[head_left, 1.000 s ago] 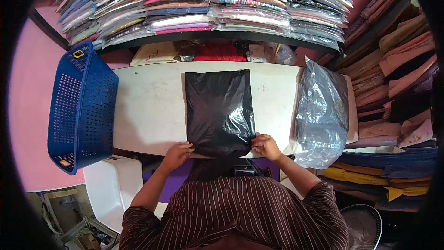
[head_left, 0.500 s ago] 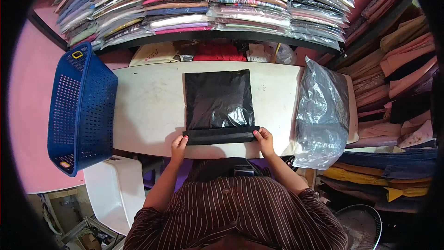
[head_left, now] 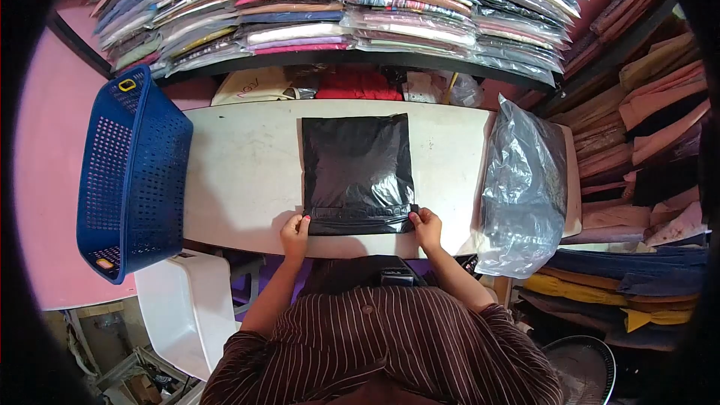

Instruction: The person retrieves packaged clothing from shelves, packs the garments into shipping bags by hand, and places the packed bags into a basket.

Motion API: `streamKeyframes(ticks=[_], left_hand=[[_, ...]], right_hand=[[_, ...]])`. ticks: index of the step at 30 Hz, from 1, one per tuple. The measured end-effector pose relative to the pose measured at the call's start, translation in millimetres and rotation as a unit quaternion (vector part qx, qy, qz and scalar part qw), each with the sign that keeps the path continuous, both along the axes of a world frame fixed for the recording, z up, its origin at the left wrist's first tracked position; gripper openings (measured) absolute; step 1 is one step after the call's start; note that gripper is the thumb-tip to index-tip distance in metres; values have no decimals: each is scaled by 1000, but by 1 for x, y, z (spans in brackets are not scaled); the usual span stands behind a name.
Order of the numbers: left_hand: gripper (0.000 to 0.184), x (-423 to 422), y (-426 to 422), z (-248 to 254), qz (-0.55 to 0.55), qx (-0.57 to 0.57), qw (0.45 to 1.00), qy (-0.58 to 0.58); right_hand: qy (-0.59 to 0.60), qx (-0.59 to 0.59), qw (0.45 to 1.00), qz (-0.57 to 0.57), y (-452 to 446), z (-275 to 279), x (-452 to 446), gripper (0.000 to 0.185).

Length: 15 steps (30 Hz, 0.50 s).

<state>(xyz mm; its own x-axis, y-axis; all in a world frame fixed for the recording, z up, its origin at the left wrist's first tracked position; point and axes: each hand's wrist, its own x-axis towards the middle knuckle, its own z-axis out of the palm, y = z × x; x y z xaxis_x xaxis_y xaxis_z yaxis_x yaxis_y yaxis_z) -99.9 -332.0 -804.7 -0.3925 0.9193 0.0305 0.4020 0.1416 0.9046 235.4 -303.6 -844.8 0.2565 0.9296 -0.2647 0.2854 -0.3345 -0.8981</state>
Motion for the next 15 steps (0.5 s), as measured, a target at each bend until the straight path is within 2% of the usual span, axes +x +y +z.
streamKeyframes(ticks=[2, 5, 6, 7, 8, 9, 11, 12, 14, 15], left_hand=[[25, 1, 0, -1, 6, 14, 1000, 7], [17, 7, 3, 7, 12, -27, 999, 24], [15, 14, 5, 11, 52, 50, 989, 131], [22, 20, 6, 21, 91, 127, 959, 236], [22, 21, 4, 29, 90, 127, 959, 236], [32, 22, 1, 37, -34, 127, 945, 301], [49, 28, -4, 44, -256, 116, 878, 387], [49, 33, -3, 45, -254, 116, 879, 388], [55, 41, 2, 46, -364, 112, 831, 405], [54, 43, 2, 37, -358, 101, 827, 421]], right_hand=[[-73, -7, 997, 13, 2, -1, 0, 24], [-96, -11, 995, 7, 3, 1, -2, 22], [-96, -11, 995, 7, 4, 3, -3, 22], [-86, -11, 996, 0, 4, 6, -4, 22], [-76, -11, 997, -7, 4, 12, -6, 21], [-76, -10, 997, -7, 5, 17, -7, 21], [-114, -12, 993, -3, 6, 29, -11, 21], [-114, -11, 993, -1, 6, 30, -11, 21], [-128, -48, 991, 11, 6, 31, -11, 19], [-128, -45, 991, 11, 5, 30, -14, 19]])
